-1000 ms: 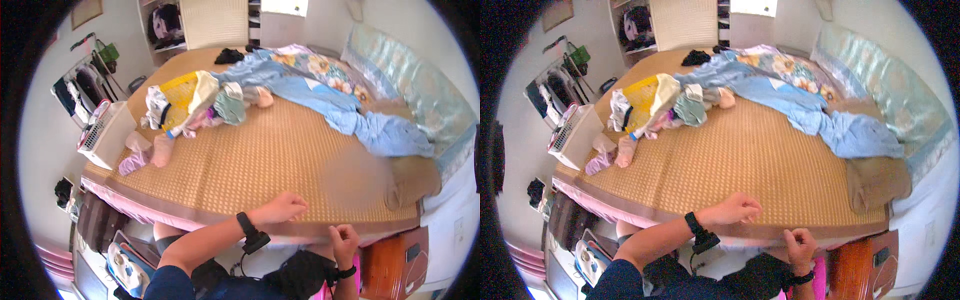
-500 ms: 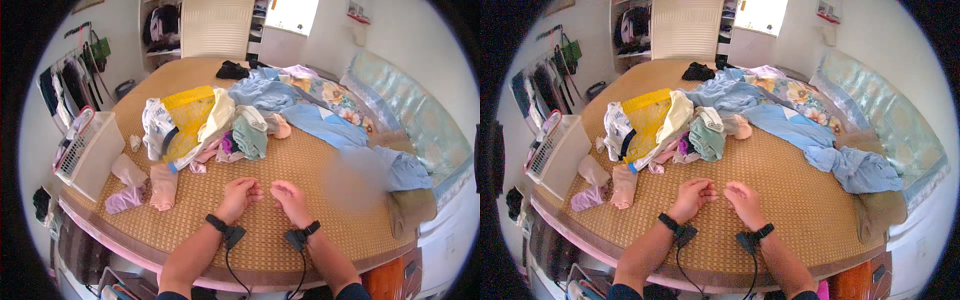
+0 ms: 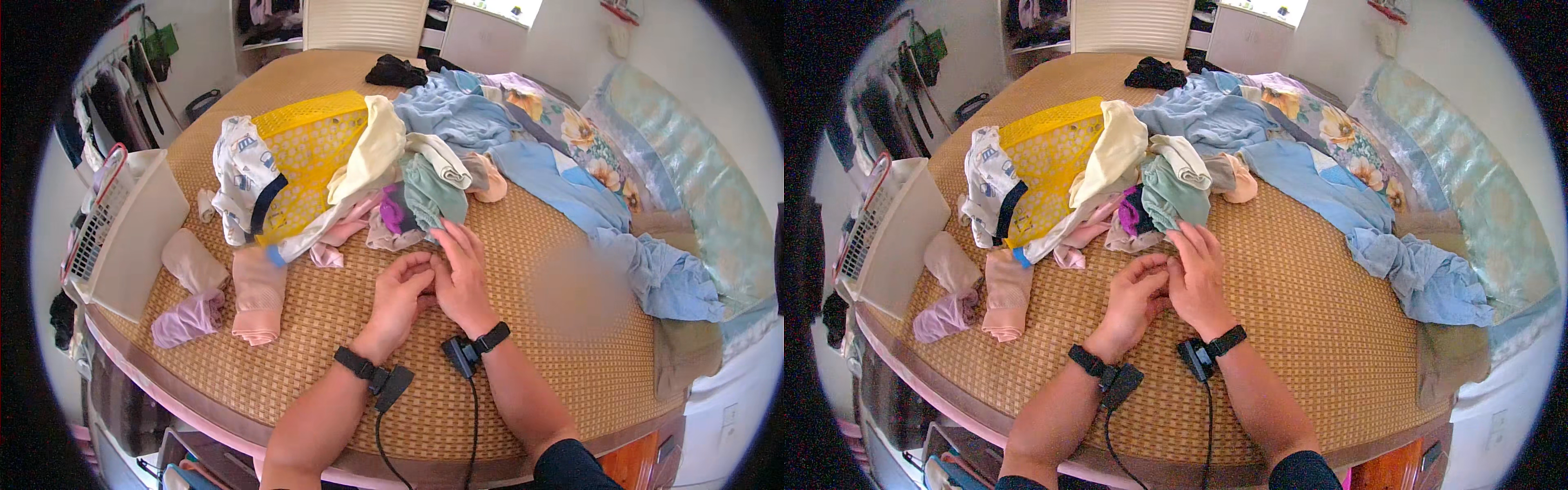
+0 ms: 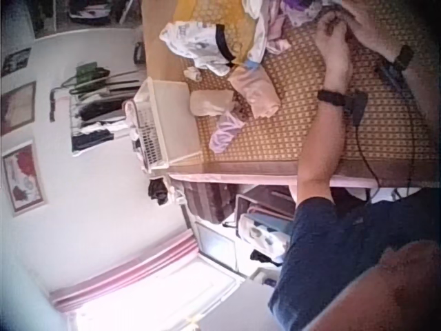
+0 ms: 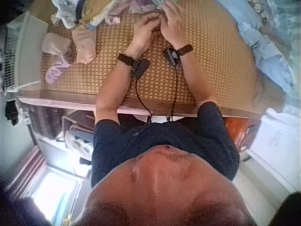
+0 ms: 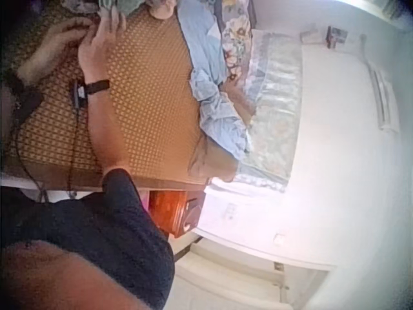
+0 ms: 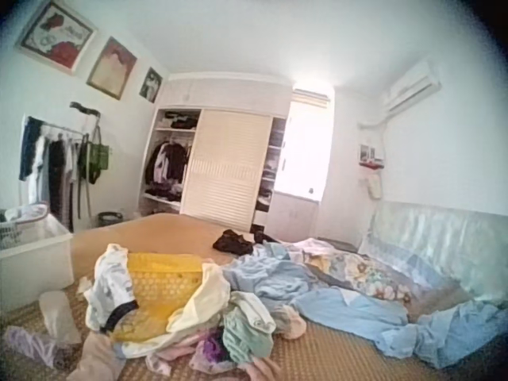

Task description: Folding small items of clothing on a bed and placing them into a pink storage bin.

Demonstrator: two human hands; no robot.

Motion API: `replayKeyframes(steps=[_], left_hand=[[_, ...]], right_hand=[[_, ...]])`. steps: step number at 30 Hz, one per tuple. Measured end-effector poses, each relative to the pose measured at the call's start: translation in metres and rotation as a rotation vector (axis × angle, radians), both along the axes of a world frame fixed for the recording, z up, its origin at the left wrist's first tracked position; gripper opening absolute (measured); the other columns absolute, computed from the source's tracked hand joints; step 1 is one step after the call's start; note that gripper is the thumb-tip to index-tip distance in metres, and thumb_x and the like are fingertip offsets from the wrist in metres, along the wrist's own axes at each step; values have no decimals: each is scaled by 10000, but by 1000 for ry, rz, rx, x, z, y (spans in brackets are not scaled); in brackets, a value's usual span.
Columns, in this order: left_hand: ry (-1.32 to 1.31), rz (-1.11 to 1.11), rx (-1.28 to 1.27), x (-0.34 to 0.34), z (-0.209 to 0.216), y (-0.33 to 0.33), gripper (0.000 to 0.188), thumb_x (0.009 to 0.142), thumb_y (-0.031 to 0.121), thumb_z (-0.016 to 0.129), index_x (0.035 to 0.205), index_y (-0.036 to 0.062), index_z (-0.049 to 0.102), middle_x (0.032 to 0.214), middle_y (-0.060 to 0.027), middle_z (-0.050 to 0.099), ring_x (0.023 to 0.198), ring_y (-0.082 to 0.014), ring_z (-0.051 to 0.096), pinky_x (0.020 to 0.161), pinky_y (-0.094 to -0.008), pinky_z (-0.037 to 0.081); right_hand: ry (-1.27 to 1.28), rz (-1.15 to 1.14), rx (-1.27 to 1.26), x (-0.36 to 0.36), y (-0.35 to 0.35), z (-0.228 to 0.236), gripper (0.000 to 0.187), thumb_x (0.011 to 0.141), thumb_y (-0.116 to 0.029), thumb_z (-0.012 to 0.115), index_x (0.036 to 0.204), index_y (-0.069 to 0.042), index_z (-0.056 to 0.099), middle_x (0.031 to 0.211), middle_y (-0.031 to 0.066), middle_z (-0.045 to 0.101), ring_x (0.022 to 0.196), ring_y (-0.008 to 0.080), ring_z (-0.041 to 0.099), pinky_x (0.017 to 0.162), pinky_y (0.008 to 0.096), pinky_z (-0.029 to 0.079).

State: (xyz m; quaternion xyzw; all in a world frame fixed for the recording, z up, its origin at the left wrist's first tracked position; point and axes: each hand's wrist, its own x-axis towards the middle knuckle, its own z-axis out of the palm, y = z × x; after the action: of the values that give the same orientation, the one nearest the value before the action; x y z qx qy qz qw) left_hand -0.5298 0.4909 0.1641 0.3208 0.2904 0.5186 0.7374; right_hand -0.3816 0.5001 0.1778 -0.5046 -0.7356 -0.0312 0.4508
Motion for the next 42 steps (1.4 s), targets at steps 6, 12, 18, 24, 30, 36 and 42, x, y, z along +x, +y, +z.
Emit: replayKeyframes(steps=[6,12,18,24,30,36,42], left_hand=[[-59,-59,-15,-4,2,-2,383,1112,137,657,1456,-7,570,1318,-149,715,1090,-288,773,912,-438,672],[-115,-44,-19,-7,-1,-1,470,1095,139,662,1509,-37,526,1447,-195,660,1253,-332,709,1011,-500,634],[-66,31,117,-2,4,-2,633,1063,98,635,1659,4,442,1630,-152,546,1455,-307,577,1180,-490,503],[367,10,396,-1,-15,3,731,959,-51,729,1653,37,517,1717,-126,477,1548,-256,495,1265,-422,435],[574,53,538,3,-15,-5,596,979,-36,724,1560,40,613,1691,-137,501,1543,-229,502,1248,-389,461],[560,90,534,7,-11,-8,459,1002,-34,720,1457,16,681,1568,-133,616,1450,-220,589,1203,-370,502],[365,108,306,-5,-6,-4,318,1080,73,707,1389,-3,708,1253,-84,772,1131,-158,721,1002,-317,586]], right_hand=[[409,40,62,15,-10,-3,198,959,-62,820,1128,-29,723,1154,121,751,1110,284,713,988,409,565],[861,256,-257,22,-36,1,247,949,34,743,1183,-27,696,934,-11,667,790,43,585,682,245,488],[759,90,-382,38,-77,-3,311,969,-24,759,1277,-16,720,904,-9,674,815,64,627,698,260,527],[1532,-94,-86,90,-76,-9,258,1062,-104,621,1312,-66,568,1294,106,690,1120,214,719,914,393,638],[1585,-102,37,148,-79,-7,248,1048,-112,615,1283,-35,591,1231,99,698,1148,241,714,957,394,614],[1181,-215,179,145,-94,5,232,999,-87,639,1222,-34,671,1141,60,711,1016,198,721,904,359,602],[303,441,-295,55,-118,36,170,887,-103,760,1042,-38,778,988,88,788,902,260,757,840,365,585]])
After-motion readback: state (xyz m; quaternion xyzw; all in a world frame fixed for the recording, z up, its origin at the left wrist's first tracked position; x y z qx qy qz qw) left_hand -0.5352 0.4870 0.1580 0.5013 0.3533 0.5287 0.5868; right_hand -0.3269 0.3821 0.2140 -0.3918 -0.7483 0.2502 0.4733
